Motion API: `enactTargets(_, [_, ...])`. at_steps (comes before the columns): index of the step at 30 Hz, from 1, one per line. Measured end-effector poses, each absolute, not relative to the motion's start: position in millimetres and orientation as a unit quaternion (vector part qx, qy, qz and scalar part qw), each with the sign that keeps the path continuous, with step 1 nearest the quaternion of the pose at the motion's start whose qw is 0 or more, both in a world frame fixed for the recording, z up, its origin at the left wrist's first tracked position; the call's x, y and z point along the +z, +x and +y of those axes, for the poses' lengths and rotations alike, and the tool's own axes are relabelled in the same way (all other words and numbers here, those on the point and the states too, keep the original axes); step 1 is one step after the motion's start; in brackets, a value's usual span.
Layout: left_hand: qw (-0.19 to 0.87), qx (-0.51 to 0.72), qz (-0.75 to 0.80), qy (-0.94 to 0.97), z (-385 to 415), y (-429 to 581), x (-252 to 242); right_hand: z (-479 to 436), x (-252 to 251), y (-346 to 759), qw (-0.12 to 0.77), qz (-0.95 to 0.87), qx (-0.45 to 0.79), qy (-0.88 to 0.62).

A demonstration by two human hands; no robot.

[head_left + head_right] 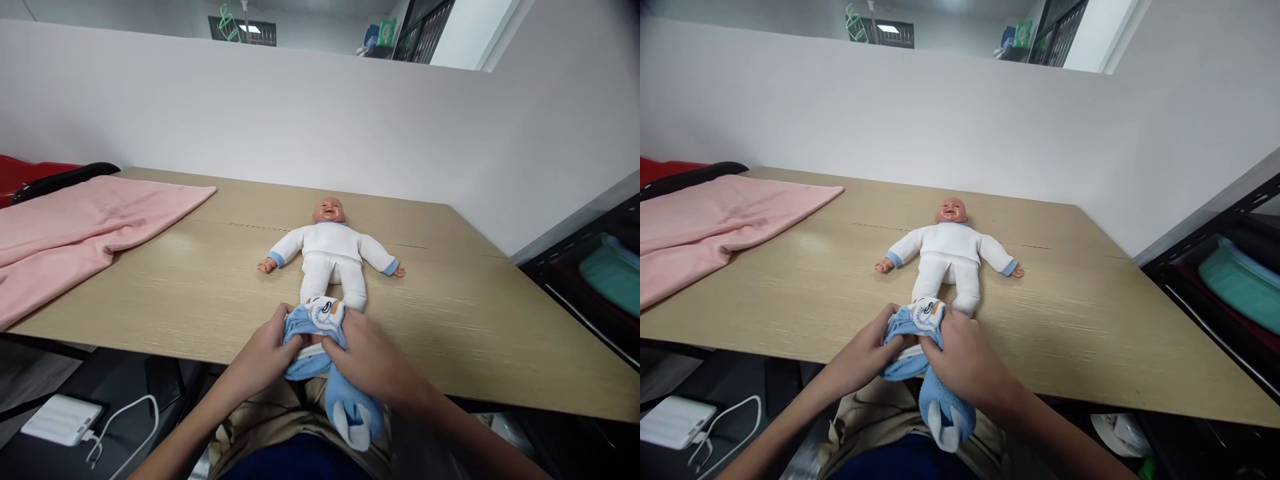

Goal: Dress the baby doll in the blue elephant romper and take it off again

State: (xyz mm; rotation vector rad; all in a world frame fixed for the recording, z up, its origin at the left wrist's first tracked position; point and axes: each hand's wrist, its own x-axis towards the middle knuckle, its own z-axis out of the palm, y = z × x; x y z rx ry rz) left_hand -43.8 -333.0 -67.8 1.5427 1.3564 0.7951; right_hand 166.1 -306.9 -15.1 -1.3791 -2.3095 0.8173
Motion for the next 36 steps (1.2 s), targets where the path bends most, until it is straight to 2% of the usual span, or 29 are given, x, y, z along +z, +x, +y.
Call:
enactTargets(4, [0.361, 0.247, 0.599, 0.670, -333.9, -40.7, -81.7, -307.8, -19.9, 164.8, 0.110, -0.824, 0.276, -0.482])
enactTargets(8, [0.282, 0.216, 0.617, 0.703, -332.2, -39.7, -85.3, -309.2, -26.4, 168.5, 0.104, -0.827, 0.252, -0.492])
enactTargets(13, [0.304, 0.240, 0.603, 0.698, -337.1, -42.6, -87.1, -311.3, -36.3, 172.8, 0.121, -0.815, 0.310, -0.474])
enactTargets(18, [0.317, 0.210, 0.594, 0.709, -345.1, -43.8, -90.1, -315.3, -45.3, 172.1, 0.136, -0.811, 0.325, -0.468])
enactTargets(22, [0.281, 0.231, 0.590, 0.721, -342.5, -40.6, -94.1, -317.2, -49.3, 172.4, 0.148, -0.808, 0.308, -0.480])
enactTargets(27, [0.174, 0.280, 0.612, 0.718, -336.0, -37.2, -99.6, -314.4, -48.4, 174.3, 0.157, -0.807, 0.289, -0.490])
enactTargets(29, [0.193, 0.297, 0.609, 0.710, -335.1, -37.1, -102.9, -313.4, -48.1, 175.2, 0.152, -0.808, 0.293, -0.487])
enactTargets(32, [0.278, 0.343, 0.581, 0.684, -335.4, -38.6, -107.1, -313.6, -51.0, 176.3, 0.163, -0.798, 0.319, -0.484])
enactTargets(36, [0.419, 0.417, 0.527, 0.611, -333.2, -40.2, -105.8, -312.7, -62.0, 175.7, 0.275, -0.753, 0.355, -0.481])
